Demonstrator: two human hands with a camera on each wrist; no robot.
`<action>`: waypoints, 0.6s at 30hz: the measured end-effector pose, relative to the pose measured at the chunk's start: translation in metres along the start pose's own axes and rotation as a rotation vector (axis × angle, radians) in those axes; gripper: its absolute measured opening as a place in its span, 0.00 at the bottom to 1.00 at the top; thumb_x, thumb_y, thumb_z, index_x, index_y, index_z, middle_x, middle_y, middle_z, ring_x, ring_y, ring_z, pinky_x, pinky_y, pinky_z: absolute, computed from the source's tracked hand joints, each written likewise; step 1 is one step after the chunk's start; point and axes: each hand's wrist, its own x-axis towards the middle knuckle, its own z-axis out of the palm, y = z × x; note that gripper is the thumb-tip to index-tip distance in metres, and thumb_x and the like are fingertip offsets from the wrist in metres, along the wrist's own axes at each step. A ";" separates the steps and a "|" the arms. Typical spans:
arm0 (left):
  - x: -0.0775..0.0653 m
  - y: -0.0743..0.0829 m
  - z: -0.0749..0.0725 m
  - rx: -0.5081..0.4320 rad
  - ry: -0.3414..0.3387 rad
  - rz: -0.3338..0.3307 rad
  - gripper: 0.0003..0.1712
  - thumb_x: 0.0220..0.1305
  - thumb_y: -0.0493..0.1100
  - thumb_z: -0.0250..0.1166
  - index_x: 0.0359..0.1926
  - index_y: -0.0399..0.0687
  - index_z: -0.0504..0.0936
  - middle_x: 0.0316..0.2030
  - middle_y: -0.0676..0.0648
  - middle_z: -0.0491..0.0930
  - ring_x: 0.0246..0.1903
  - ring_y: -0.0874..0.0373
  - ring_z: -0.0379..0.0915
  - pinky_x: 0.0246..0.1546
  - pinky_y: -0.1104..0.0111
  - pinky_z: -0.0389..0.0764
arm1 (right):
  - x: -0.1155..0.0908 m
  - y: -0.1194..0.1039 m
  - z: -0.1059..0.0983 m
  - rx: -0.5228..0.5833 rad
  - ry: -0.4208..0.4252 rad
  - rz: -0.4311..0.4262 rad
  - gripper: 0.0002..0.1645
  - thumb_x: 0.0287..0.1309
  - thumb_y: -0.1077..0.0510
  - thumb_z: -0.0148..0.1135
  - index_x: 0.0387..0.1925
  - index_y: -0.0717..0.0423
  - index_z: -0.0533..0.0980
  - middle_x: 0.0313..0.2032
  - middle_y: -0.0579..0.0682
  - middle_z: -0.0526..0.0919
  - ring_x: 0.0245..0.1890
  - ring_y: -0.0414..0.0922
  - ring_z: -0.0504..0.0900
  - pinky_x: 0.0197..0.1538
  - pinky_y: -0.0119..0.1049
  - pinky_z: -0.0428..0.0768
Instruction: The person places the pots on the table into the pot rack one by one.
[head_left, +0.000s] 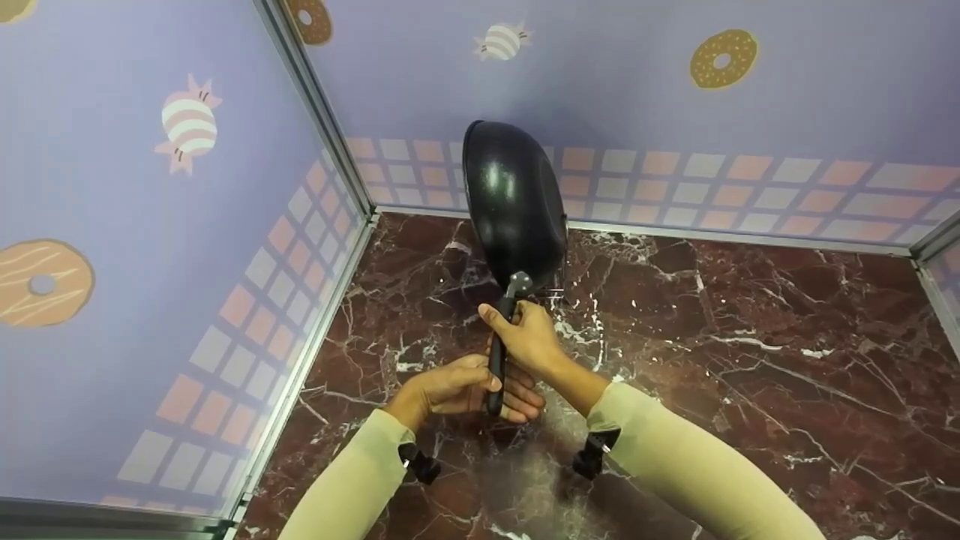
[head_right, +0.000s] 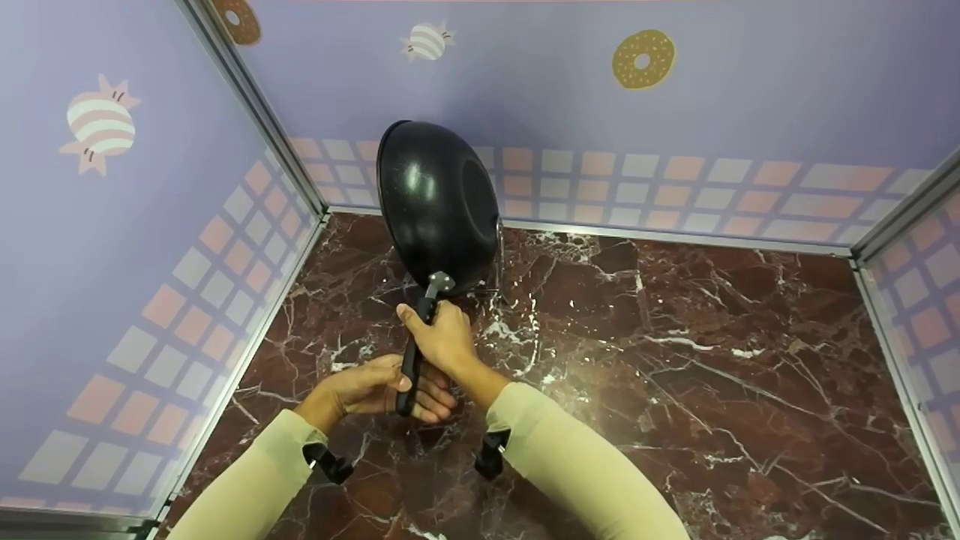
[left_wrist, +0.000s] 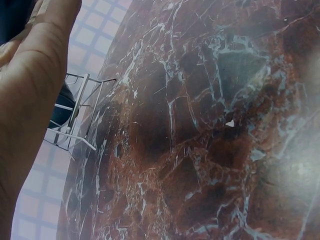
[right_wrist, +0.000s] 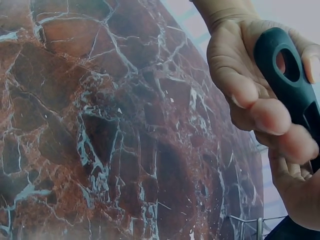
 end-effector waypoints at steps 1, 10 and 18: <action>0.000 0.000 0.000 0.001 -0.001 -0.001 0.32 0.73 0.30 0.47 0.75 0.20 0.62 0.65 0.37 0.85 0.65 0.44 0.86 0.74 0.48 0.83 | 0.000 0.000 0.000 -0.007 -0.001 0.003 0.23 0.73 0.40 0.73 0.39 0.55 0.79 0.23 0.48 0.90 0.21 0.41 0.87 0.30 0.32 0.84; -0.006 0.000 -0.005 0.055 0.052 -0.035 0.37 0.76 0.33 0.53 0.80 0.19 0.56 0.75 0.24 0.72 0.70 0.40 0.82 0.78 0.37 0.75 | 0.000 -0.003 -0.006 -0.041 -0.038 0.040 0.21 0.74 0.41 0.72 0.37 0.54 0.79 0.24 0.44 0.80 0.21 0.42 0.81 0.26 0.36 0.84; -0.010 -0.001 -0.005 0.175 0.221 -0.094 0.29 0.75 0.34 0.60 0.72 0.26 0.69 0.70 0.21 0.76 0.73 0.28 0.74 0.78 0.40 0.76 | 0.000 0.002 -0.009 -0.046 -0.053 0.040 0.20 0.75 0.45 0.72 0.41 0.58 0.80 0.27 0.54 0.88 0.20 0.39 0.80 0.25 0.32 0.80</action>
